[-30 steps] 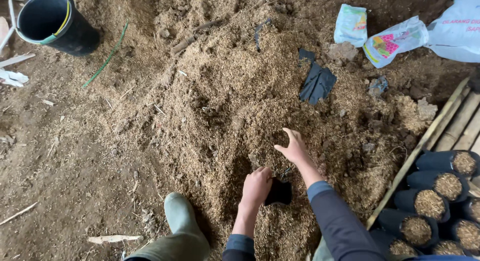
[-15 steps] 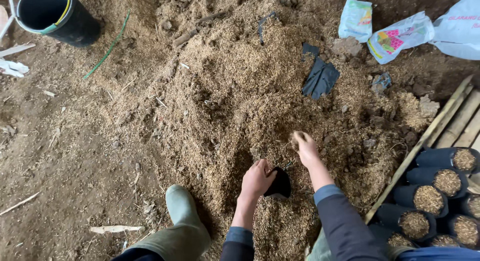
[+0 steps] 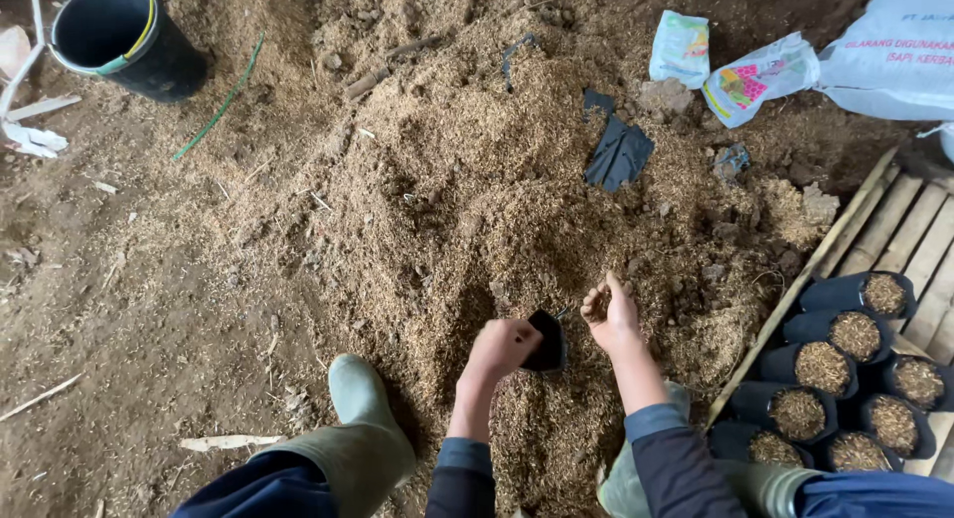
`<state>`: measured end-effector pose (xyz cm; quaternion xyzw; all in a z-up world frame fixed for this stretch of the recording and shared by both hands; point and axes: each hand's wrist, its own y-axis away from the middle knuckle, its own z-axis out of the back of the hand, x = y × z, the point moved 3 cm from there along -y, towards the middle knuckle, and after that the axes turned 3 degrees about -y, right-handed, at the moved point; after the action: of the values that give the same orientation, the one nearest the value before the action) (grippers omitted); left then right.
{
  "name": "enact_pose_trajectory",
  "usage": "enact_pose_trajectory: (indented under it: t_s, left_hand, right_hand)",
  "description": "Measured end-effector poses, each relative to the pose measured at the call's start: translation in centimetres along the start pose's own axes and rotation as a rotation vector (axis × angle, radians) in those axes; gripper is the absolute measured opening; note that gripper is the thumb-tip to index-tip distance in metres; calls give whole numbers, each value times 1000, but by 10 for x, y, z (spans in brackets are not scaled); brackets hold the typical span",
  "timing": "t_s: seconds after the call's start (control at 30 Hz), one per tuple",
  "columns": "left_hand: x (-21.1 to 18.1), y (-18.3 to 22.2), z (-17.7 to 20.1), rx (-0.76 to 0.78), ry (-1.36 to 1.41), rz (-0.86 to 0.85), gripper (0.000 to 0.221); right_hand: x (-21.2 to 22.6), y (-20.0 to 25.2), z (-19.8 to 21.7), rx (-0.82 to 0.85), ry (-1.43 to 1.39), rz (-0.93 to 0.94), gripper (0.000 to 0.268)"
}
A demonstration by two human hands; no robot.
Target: The person fills small black nursery pots with a soil mixture by hand, scooping the material from a large pile on the ground and placing the filled pots onto a bamboo rack.
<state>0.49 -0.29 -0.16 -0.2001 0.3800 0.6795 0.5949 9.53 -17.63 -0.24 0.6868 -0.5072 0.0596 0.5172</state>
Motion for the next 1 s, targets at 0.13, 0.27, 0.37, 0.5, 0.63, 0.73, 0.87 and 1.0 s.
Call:
enact_pose_trajectory:
  t_s: [0.13, 0.27, 0.37, 0.5, 0.63, 0.73, 0.87, 1.0]
  left_hand:
    - [-6, 4, 22, -166, -87, 117, 30]
    - [12, -6, 5, -61, -199, 191, 34]
    - [38, -23, -19, -64, -224, 202, 29]
    - [29, -16, -9, -74, -167, 212, 26]
    - [23, -9, -1, -60, -137, 206, 28]
    - [19, -5, -1, -32, -149, 209, 28]
    - [22, -8, -6, -29, -130, 217, 24]
    - [21, -7, -6, -16, -99, 205, 24]
  right_hand:
    - [-7, 17, -4, 90, -26, 13, 38]
    - [-19, 28, -18, 187, -2, 81, 43]
    - [-27, 43, -29, 253, 36, 127, 48]
    - [-37, 52, -38, 367, 97, 244, 49]
    - [-37, 57, -43, 400, 165, 346, 47]
    - [-36, 59, -43, 414, 224, 433, 44]
    - [-34, 71, -49, 481, 338, 545, 42]
    - [-39, 64, -41, 528, 338, 603, 45]
